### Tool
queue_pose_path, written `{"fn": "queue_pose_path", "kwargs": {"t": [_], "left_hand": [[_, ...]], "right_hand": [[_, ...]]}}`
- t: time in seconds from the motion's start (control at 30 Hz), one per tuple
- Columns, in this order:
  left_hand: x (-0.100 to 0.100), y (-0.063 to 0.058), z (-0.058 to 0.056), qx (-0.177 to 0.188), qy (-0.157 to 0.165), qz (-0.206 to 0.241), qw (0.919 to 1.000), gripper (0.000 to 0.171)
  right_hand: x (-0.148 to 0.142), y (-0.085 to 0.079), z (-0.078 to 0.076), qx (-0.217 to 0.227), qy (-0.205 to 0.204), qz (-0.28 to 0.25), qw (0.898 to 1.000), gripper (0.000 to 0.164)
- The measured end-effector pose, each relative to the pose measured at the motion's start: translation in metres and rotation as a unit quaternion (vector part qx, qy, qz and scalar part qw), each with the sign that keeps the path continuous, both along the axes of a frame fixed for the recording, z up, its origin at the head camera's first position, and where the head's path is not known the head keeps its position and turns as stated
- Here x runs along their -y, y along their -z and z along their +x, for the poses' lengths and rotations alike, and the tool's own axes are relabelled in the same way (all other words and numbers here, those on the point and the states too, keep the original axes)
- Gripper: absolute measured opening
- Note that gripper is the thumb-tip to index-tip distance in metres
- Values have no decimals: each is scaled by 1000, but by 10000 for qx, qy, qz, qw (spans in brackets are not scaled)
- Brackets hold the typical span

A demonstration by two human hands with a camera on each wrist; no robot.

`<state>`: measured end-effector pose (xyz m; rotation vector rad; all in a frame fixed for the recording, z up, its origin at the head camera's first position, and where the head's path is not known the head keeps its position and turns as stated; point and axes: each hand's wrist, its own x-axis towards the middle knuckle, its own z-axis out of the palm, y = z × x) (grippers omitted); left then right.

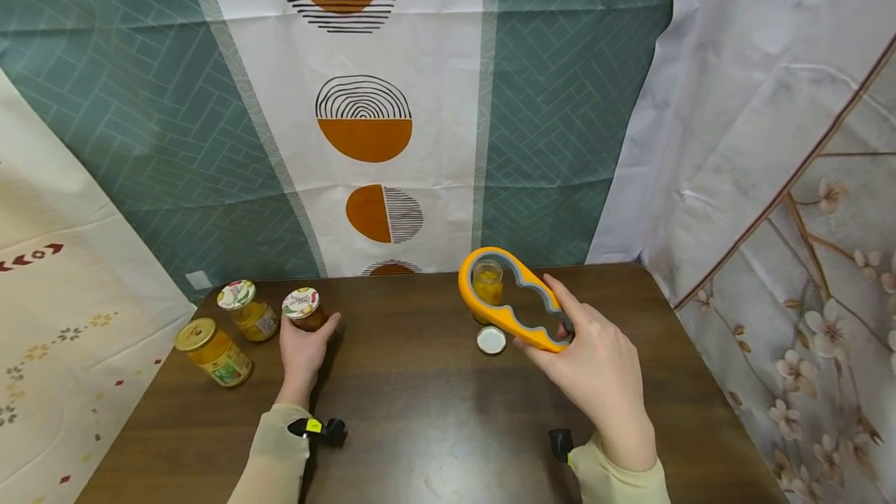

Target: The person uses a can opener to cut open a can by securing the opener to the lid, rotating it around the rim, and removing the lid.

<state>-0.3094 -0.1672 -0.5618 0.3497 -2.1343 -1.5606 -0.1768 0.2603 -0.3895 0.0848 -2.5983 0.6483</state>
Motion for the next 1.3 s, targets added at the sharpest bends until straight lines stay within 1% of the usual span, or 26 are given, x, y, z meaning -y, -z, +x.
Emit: {"fn": "queue_pose_path", "kwargs": {"t": [0.07, 0.17, 0.27, 0.33, 0.47, 0.57, 0.67, 0.9, 1.17, 1.3], "left_hand": [[0, 0, -1, 16, 92, 95, 9999, 95], [-1, 1, -1, 33, 337, 344, 9988, 100], [-1, 1, 0, 175, 518, 639, 9965, 102], [-1, 1, 0, 300, 579, 703, 9954, 103], [1, 2, 2, 482, 620, 570, 9953, 99], [2, 2, 2, 531, 680, 488, 9951, 96], [1, 1, 2, 560, 673, 453, 9951, 94], [0, 3, 1, 584, 652, 375, 9955, 91], [0, 3, -1, 445, 662, 429, 9959, 90], [2, 2, -3, 489, 582, 350, 9965, 87]], "right_hand": [[1, 0, 0, -3, -25, 41, 10000, 82], [2, 0, 0, -50, -33, 62, 10000, 81], [3, 0, 0, -106, -39, 41, 9999, 80], [3, 0, 0, -138, -34, 28, 9999, 79], [3, 0, 0, -135, -37, 12, 9999, 78], [4, 0, 0, -137, -46, 15, 9999, 77], [4, 0, -1, -132, -62, 21, 9999, 77], [4, 0, 0, -133, -47, 57, 9999, 76], [2, 0, -1, -127, -16, 75, 9999, 77], [2, 0, -2, -109, -59, 38, 9999, 76]]}}
